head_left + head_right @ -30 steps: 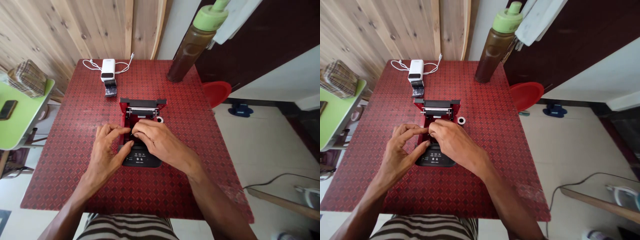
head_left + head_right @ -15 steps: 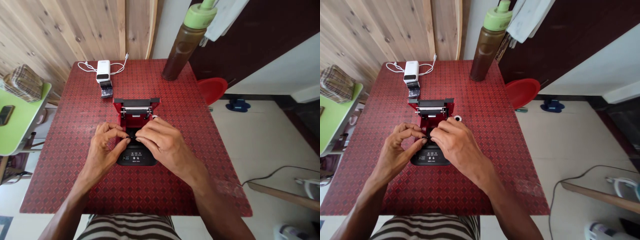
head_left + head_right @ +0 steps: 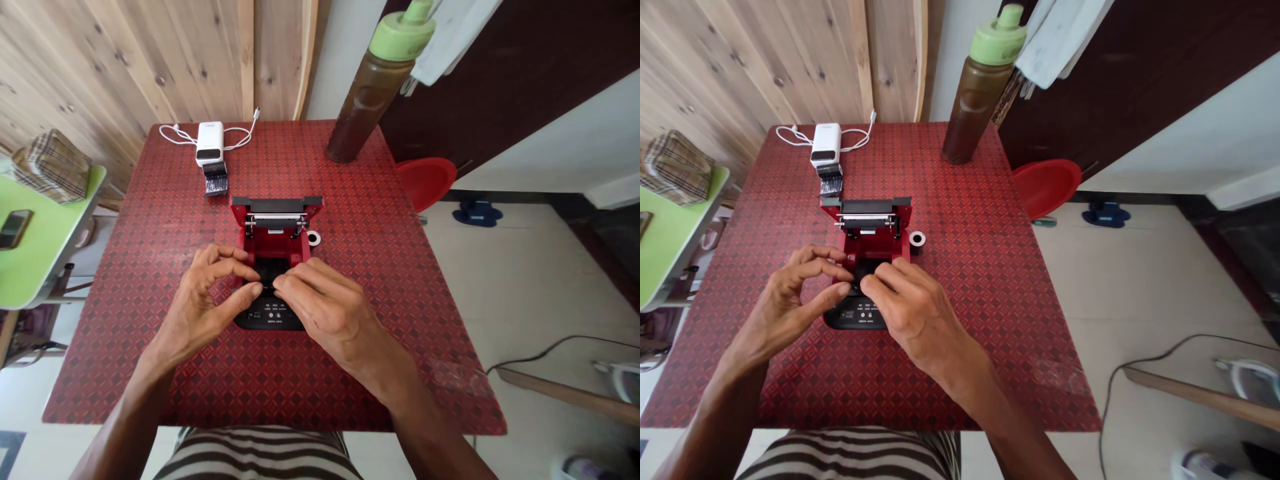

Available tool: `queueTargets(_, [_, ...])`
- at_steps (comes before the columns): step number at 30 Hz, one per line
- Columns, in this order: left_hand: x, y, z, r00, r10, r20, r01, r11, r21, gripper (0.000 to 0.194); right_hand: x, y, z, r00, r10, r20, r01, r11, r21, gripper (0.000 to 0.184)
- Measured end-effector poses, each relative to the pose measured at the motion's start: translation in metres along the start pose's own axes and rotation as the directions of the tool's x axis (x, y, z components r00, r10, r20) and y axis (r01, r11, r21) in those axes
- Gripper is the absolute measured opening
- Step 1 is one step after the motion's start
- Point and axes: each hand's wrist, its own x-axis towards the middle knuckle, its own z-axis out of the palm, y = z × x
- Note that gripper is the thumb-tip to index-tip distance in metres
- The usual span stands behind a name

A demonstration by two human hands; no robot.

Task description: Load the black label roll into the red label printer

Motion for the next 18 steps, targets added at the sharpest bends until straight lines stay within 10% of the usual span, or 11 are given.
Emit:
queueTargets(7, [0.046,-0.002,0.006,0.902,-0.025,-0.430,-0.078,0.972,-0.221,0.046,-0.010,-0.003,0.003,1.000,-0.002,-0.027,0.001,1.000,-0.023,0.026])
queueTargets(12, [0.080,-0.007,0.014,0.946,-0.003,-0.325,-0.068,0.975,-0.210,0.051,-0.012,-0.008,0.005,0.996,-0.013,-0.086,0.008,0.999,-0.052,0.024])
queueTargets(18, [0.059,0.003,0.017,0.964,-0.049,-0.260,-0.021,0.966,-0.258,0.033,-0.023,-0.011,0.011,0.981,-0.006,-0.196,-0.006,0.998,-0.058,0.024])
